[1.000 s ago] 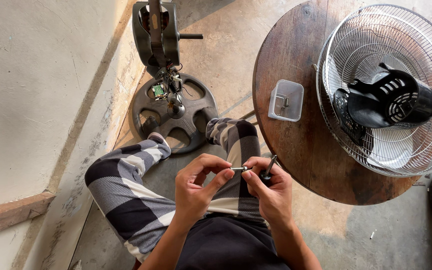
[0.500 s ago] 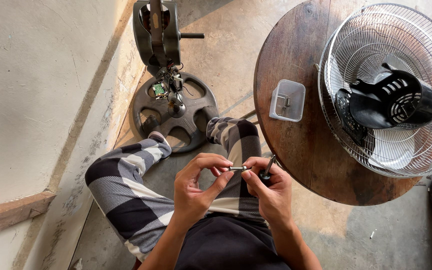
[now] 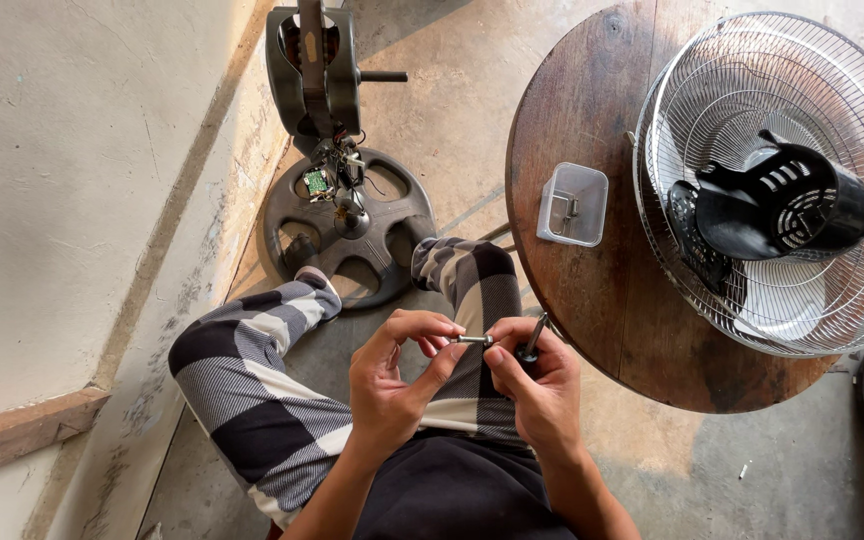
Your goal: The person disassembles an electric fan motor by removing screws and separating the housing, stator, and rotor. They place the removed parts on a nearby table and continue to separate internal components.
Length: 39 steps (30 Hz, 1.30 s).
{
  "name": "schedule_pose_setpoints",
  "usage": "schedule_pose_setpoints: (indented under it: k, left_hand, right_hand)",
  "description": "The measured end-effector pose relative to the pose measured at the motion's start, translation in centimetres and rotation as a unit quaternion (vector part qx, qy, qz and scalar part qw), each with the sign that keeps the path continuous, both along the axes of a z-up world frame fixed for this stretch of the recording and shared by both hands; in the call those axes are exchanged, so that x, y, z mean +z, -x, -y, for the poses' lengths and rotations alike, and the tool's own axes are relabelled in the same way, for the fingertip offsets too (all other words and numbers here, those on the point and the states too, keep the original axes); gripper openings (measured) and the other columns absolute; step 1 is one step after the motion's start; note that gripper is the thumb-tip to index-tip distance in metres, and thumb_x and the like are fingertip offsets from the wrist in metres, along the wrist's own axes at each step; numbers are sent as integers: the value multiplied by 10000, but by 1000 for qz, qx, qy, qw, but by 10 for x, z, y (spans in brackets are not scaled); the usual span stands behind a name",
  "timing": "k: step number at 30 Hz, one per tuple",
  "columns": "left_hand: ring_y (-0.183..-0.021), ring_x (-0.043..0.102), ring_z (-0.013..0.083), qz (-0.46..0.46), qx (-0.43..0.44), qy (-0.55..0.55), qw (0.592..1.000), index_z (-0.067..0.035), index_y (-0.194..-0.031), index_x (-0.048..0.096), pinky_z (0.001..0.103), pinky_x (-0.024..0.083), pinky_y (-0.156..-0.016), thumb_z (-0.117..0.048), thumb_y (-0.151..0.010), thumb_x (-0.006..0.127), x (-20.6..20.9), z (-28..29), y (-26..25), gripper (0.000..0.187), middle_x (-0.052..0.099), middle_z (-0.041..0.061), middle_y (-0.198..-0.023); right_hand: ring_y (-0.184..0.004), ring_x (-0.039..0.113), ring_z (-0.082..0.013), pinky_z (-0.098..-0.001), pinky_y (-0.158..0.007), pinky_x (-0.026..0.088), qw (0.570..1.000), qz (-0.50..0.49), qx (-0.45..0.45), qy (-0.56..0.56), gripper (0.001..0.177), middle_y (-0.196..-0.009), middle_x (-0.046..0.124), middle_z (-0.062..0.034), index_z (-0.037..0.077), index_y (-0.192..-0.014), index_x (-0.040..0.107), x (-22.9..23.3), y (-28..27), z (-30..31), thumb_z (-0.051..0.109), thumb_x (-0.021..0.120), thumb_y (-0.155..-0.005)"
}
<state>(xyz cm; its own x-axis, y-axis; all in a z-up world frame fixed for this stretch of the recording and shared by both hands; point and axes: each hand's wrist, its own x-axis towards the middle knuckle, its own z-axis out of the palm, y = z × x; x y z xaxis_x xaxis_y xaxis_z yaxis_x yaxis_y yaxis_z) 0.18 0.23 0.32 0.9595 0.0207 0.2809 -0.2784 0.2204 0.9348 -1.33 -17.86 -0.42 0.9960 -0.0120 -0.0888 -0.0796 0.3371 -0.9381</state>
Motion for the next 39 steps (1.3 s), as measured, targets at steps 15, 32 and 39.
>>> schedule_pose_setpoints:
  k: [15, 32, 39]
  left_hand:
    - [-909, 675, 108, -3, 1, -13, 1000, -68, -1131, 645, 246, 530, -797, -19, -897, 790, -3, -1, 1, 280, 737, 77, -1102]
    - [-921, 655, 109, 12, -7, -32, 999, -81, -1192, 620, 264, 515, -801, -35, -869, 823, -1, -1, 0, 385, 746, 65, -1104]
    - [-868, 678, 110, -5, 1, -26, 1000, -85, -1187, 627, 266, 534, -804, -26, -873, 830, -6, -1, 2, 379, 755, 63, -1060]
  right_hand:
    - [-584, 438, -27, -209, -482, 310, 999, 28, -11, 33, 202, -748, 563, 17, -62, -1134, 693, -6, -1, -1, -16, 721, -940]
    - [-572, 443, -27, -208, -472, 304, 999, 37, -21, 34, 192, -755, 590, 6, -69, -1121, 699, -5, 0, 1, -10, 722, -939]
    - [-586, 448, -34, -217, -491, 318, 998, 48, -27, 40, 200, -743, 572, 14, -69, -1134, 698, -6, 2, 1, -13, 737, -945]
